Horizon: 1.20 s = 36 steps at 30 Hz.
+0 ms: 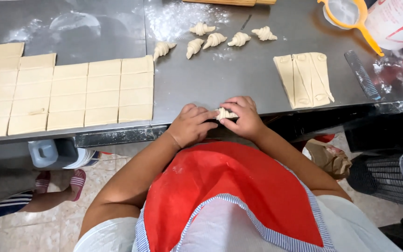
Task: Shaping pre-cut dough squares into croissant-like pastries on a metal work surface
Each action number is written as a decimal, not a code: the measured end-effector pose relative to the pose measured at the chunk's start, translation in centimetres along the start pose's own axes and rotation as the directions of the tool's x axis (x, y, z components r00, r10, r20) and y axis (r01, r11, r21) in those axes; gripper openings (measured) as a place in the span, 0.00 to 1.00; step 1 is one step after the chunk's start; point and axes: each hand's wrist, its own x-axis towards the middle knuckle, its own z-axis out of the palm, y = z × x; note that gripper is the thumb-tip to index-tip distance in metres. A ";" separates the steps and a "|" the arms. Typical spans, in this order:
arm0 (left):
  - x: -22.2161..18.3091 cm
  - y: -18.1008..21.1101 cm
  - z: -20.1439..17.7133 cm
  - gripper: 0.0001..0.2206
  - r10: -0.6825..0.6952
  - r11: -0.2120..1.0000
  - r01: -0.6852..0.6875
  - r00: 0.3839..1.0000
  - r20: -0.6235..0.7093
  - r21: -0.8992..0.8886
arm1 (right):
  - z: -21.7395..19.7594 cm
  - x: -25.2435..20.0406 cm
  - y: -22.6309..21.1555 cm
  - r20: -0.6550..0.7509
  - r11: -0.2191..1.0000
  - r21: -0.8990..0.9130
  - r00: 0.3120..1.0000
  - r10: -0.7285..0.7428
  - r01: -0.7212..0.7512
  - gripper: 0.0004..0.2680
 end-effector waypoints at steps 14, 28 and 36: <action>-0.8 -2.6 -0.7 0.12 -0.464 0.881 0.459 0.886 -0.018 -0.111 | -8.1 6.1 5.9 0.019 0.862 0.419 0.952 0.306 -0.286 0.19; 1.9 -1.3 -2.1 0.07 -0.479 0.874 0.485 0.868 0.132 -0.013 | -13.6 16.6 29.6 0.223 0.782 -0.120 0.751 0.622 -0.612 0.20; 0.4 -1.8 -0.8 0.05 -0.503 0.863 0.505 0.860 0.085 0.006 | -17.4 12.4 25.4 0.210 0.952 -0.218 0.943 0.259 -0.214 0.15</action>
